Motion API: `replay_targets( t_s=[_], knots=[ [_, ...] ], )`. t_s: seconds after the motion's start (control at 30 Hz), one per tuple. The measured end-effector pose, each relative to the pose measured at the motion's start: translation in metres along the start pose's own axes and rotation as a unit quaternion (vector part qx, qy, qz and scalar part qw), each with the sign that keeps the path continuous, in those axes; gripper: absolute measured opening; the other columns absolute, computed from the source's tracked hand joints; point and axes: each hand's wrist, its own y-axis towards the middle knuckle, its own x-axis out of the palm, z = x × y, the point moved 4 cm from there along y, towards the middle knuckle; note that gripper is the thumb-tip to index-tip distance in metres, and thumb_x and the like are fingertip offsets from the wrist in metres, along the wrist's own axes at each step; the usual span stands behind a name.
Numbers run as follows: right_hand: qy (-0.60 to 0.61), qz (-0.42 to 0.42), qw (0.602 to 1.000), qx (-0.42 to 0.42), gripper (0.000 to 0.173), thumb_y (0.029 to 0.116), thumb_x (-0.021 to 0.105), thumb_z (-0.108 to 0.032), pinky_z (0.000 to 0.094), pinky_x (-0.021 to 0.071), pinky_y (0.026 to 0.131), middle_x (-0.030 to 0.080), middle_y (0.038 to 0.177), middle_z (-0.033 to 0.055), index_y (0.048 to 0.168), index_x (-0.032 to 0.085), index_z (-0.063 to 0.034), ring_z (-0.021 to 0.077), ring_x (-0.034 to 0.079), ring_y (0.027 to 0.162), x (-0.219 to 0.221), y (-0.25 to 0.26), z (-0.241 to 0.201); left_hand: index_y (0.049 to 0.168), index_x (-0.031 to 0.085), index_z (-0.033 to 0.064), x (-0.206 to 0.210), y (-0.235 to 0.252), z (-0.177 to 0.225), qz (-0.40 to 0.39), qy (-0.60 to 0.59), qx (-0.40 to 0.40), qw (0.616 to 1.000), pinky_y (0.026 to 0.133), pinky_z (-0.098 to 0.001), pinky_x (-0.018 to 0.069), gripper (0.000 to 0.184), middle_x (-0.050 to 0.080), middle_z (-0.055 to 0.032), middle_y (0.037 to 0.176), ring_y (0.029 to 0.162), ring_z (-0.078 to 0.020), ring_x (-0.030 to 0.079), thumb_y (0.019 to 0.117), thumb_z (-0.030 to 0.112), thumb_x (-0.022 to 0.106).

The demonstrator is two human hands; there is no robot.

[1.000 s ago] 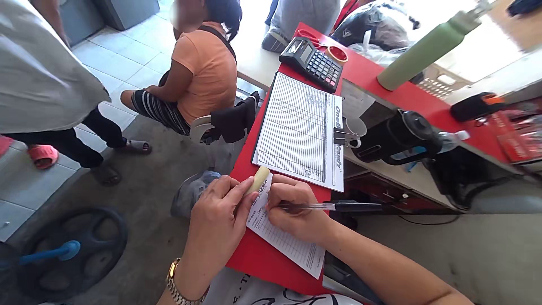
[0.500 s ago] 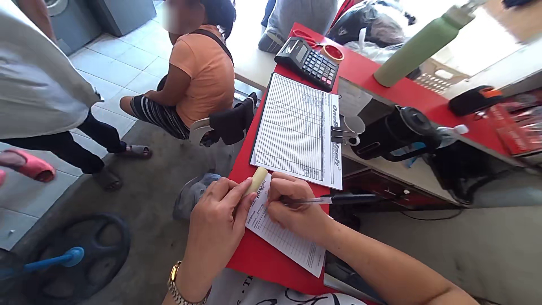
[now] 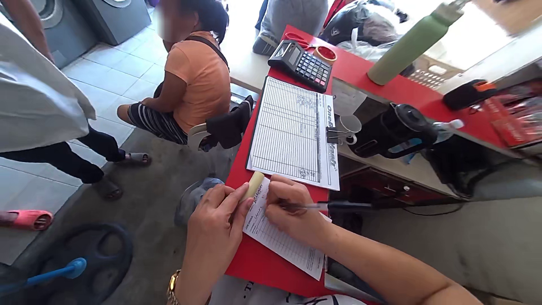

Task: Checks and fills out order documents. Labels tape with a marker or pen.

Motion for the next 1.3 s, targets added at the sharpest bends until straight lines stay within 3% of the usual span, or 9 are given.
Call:
replay_targets(
  t_s=[0.07, 0.13, 0.57, 0.87, 1.0, 1.13, 1.23, 1.3],
  knots=[
    [0.074, 0.023, 0.995, 0.058, 0.014, 0.0919, 0.055, 0.004, 0.0179, 0.0529, 0.049, 0.059, 0.079, 0.0008, 0.081, 0.058, -0.004, 0.0035, 0.058, 0.057, -0.011, 0.005, 0.002, 0.117, 0.079, 0.0166, 0.0, 0.0, -0.001, 0.003, 0.001, 0.004, 1.0, 0.079, -0.0243, 0.0521, 0.035, 0.069, -0.0017, 0.097, 0.091, -0.0109, 0.064, 0.1026, 0.041, 0.058],
    [0.098, 0.035, 0.991, 0.089, 0.017, 0.0916, 0.055, 0.004, 0.0192, 0.0526, 0.046, 0.062, 0.075, -0.0005, 0.078, 0.057, -0.0068, 0.0046, 0.059, 0.054, -0.025, 0.012, 0.003, 0.116, 0.079, 0.017, 0.0, 0.0, -0.001, 0.006, 0.002, 0.006, 1.0, 0.08, -0.0251, 0.0524, 0.035, 0.069, -0.0017, 0.097, 0.092, -0.0113, 0.064, 0.1024, 0.041, 0.058],
    [-0.008, -0.012, 1.0, -0.025, 0.013, 0.0878, 0.058, 0.004, 0.0129, 0.0434, 0.057, 0.054, 0.076, 0.0007, 0.075, 0.058, -0.0007, -0.0002, 0.051, 0.065, -0.024, 0.016, 0.014, 0.116, 0.079, 0.0165, 0.001, 0.002, -0.002, -0.001, -0.005, 0.005, 1.0, 0.077, -0.0216, 0.0509, 0.035, 0.068, -0.0004, 0.096, 0.089, -0.0078, 0.062, 0.1019, 0.041, 0.059],
    [-0.005, -0.006, 1.0, -0.013, 0.017, 0.0881, 0.058, 0.004, 0.0129, 0.0432, 0.054, 0.053, 0.073, -0.0001, 0.072, 0.056, -0.0019, -0.0001, 0.051, 0.062, -0.026, 0.016, 0.013, 0.116, 0.079, 0.0159, 0.001, 0.001, -0.001, 0.0, -0.011, 0.002, 1.0, 0.078, -0.0213, 0.0509, 0.034, 0.068, -0.0004, 0.096, 0.089, -0.0076, 0.062, 0.1018, 0.04, 0.059],
    [0.001, 0.01, 1.0, 0.014, 0.014, 0.0893, 0.058, 0.002, 0.0137, 0.0469, 0.053, 0.055, 0.075, -0.0002, 0.076, 0.059, -0.0024, 0.0002, 0.053, 0.06, -0.028, 0.017, 0.014, 0.116, 0.079, 0.0162, 0.001, 0.001, -0.001, 0.001, -0.004, 0.006, 1.0, 0.078, -0.0216, 0.0511, 0.034, 0.068, -0.0006, 0.097, 0.09, -0.0078, 0.063, 0.102, 0.04, 0.059],
    [0.003, 0.0, 1.0, -0.012, 0.018, 0.088, 0.058, 0.003, 0.0131, 0.041, 0.054, 0.051, 0.072, -0.0012, 0.071, 0.055, -0.0028, -0.0004, 0.049, 0.061, -0.027, 0.016, 0.014, 0.116, 0.079, 0.0165, 0.001, 0.001, -0.001, 0.002, -0.002, 0.005, 1.0, 0.078, -0.0216, 0.0514, 0.034, 0.068, -0.0009, 0.097, 0.089, -0.0075, 0.063, 0.1018, 0.041, 0.059],
    [0.021, 0.023, 0.999, 0.029, 0.016, 0.0892, 0.058, 0.002, 0.0143, 0.0481, 0.051, 0.057, 0.075, -0.0012, 0.075, 0.059, -0.0046, 0.0002, 0.054, 0.058, -0.029, 0.016, 0.015, 0.116, 0.079, 0.0175, 0.001, 0.001, -0.002, 0.006, 0.0, 0.003, 1.0, 0.076, -0.0212, 0.0513, 0.034, 0.068, -0.0006, 0.097, 0.088, -0.0074, 0.062, 0.1016, 0.041, 0.059],
    [0.009, 0.022, 0.999, 0.022, 0.015, 0.0896, 0.058, 0.002, 0.0146, 0.0479, 0.052, 0.056, 0.075, -0.0004, 0.075, 0.059, -0.0033, 0.0007, 0.054, 0.059, -0.028, 0.016, 0.014, 0.116, 0.079, 0.0174, 0.001, 0.001, -0.002, 0.005, -0.001, 0.004, 1.0, 0.077, -0.0211, 0.0512, 0.034, 0.068, -0.0006, 0.097, 0.089, -0.0073, 0.062, 0.1018, 0.041, 0.059]
  ],
)
